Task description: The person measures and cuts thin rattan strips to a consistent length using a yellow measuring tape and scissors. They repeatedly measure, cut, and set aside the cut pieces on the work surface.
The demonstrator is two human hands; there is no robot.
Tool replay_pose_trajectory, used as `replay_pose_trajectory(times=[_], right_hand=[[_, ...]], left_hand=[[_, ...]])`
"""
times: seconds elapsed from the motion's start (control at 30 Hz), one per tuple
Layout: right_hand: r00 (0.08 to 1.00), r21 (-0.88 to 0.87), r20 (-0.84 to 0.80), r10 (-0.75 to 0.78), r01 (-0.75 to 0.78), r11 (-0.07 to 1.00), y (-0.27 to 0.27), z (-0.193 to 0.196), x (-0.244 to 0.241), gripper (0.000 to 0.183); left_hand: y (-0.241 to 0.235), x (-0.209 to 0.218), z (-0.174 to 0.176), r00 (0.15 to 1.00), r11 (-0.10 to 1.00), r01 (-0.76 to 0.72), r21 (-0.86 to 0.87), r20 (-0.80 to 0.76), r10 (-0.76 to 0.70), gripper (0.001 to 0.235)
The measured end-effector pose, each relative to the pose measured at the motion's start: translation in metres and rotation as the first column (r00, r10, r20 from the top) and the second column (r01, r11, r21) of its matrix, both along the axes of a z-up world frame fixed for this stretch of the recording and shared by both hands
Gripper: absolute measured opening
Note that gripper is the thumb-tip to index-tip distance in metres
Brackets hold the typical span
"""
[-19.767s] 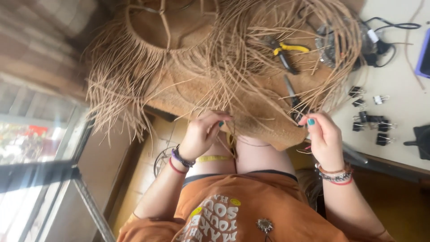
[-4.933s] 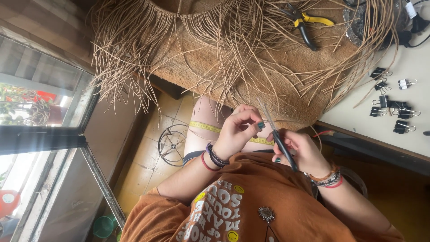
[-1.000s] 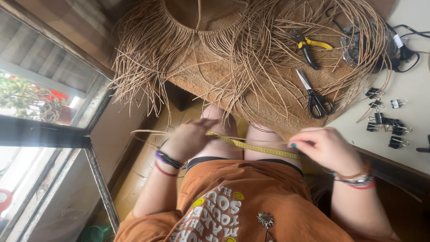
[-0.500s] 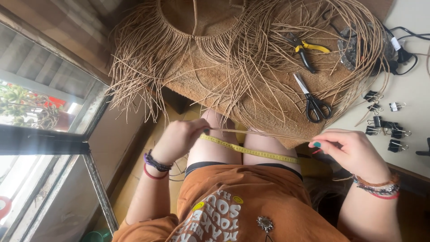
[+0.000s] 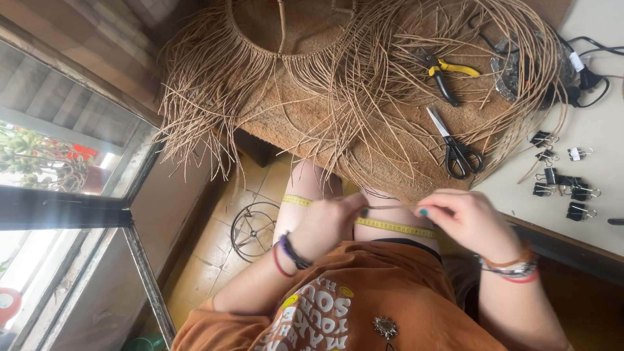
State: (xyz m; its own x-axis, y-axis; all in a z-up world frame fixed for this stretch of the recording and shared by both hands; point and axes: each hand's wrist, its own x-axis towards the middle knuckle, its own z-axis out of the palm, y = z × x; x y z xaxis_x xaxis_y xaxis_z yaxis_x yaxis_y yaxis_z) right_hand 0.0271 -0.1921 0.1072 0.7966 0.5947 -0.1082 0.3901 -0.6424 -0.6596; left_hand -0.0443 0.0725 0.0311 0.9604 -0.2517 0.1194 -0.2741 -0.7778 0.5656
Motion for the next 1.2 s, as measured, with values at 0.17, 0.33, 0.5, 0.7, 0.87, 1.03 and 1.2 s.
replay_pose_trajectory(times=[0.17, 0.33, 0.5, 0.7, 0.87, 1.03, 1.2], right_hand=[[0.996, -0.039, -0.062, -0.066, 0.064, 0.997, -0.034, -0.007, 0.013, 0.017], [0.999, -0.035, -0.025, -0.038, 0.037, 0.999, -0.014, -0.003, 0.013, 0.015], [0.992, -0.095, -0.020, 0.125, -0.126, 0.987, 0.018, -0.016, 0.005, 0.019], [1.000, -0.012, 0.015, 0.012, -0.012, 1.000, 0.015, -0.020, 0.013, 0.019], [0.844, -0.190, 0.451, -0.291, 0.410, 0.892, -0.061, -0.132, 0.076, 0.031], [0.804, -0.465, 0.548, -0.231, 0.523, 0.715, -0.061, -0.170, 0.093, 0.062], [0.770, -0.579, 0.631, -0.097, 0.551, 0.601, -0.044, -0.127, 0.091, 0.036]], left_hand=[[0.062, 0.000, 0.039, 0.999, 0.993, 0.017, 0.113, -0.037, -0.013, 0.011], [0.079, 0.004, 0.058, 0.995, 0.971, 0.067, 0.231, -0.083, -0.049, 0.008], [0.019, 0.012, 0.057, 0.958, 0.961, 0.273, -0.048, -0.083, -0.276, 0.029], [-0.038, 0.019, -0.020, 0.979, 0.987, 0.134, -0.090, -0.140, -0.146, 0.018], [-0.006, 0.030, 0.006, 0.947, 0.931, -0.024, -0.364, -0.306, -0.095, 0.013], [0.011, 0.033, 0.016, 0.880, 0.790, -0.121, -0.601, -0.433, -0.194, 0.025], [0.031, 0.037, 0.008, 0.788, 0.419, -0.250, -0.873, -0.435, -0.436, 0.027]])
